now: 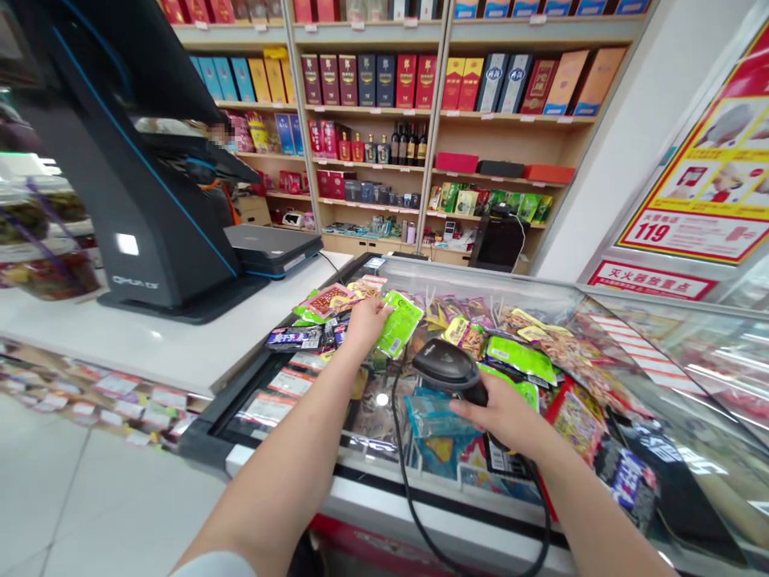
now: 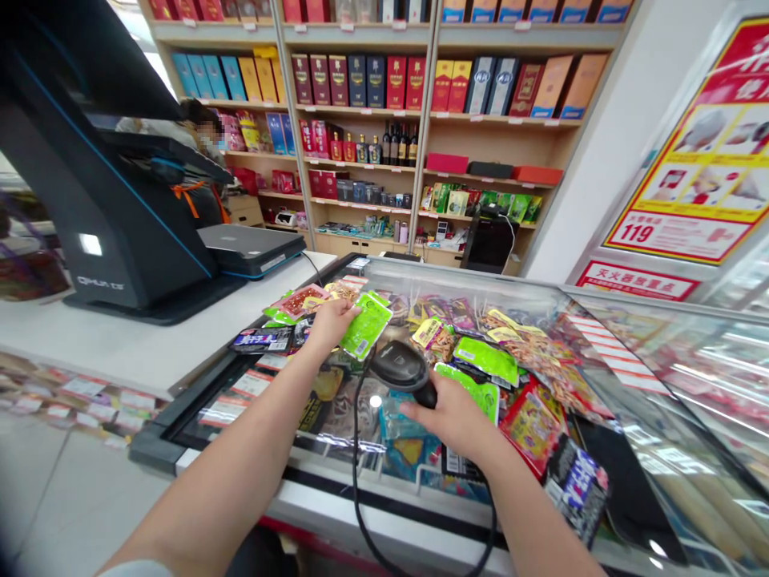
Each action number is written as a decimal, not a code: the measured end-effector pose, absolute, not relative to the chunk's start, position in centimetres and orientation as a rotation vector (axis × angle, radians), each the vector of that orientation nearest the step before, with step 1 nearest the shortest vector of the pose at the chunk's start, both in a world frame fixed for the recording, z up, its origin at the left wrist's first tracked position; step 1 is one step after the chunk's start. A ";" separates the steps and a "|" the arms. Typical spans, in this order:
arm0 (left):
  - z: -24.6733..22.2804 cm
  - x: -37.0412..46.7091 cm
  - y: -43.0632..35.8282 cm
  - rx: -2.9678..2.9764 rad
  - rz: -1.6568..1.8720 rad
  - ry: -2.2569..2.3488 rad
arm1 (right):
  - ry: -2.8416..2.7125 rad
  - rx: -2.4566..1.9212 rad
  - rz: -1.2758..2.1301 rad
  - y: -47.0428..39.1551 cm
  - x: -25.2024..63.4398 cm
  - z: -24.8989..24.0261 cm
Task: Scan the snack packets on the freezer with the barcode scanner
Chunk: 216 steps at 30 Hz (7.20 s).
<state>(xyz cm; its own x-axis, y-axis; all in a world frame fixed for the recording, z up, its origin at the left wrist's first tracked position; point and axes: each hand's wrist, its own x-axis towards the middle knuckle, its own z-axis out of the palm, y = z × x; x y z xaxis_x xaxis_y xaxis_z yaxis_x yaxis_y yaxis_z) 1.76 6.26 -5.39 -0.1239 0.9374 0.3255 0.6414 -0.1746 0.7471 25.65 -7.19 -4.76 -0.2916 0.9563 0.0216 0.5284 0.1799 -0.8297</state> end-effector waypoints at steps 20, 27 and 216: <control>-6.6 1.0 6.9 1.677 1.235 1.632 | -1.926 -1.403 0.981 -7.5 25.5 -4.6; -6.8 0.9 7.1 1.662 1.240 1.619 | -1.912 -1.414 1.006 -7.2 25.6 -4.9; -6.3 25.2 7.2 1.656 1.324 1.444 | -1.064 -1.287 0.893 -9.8 36.1 -4.9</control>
<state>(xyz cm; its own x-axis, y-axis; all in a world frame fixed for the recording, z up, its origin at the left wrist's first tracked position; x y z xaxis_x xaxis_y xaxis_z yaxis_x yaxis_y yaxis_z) 25.20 7.16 -6.32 -0.0722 0.9493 0.3059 0.3867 -0.2561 0.8859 36.09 -9.85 -4.88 0.2912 0.9502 0.1109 0.0555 0.0989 -0.9935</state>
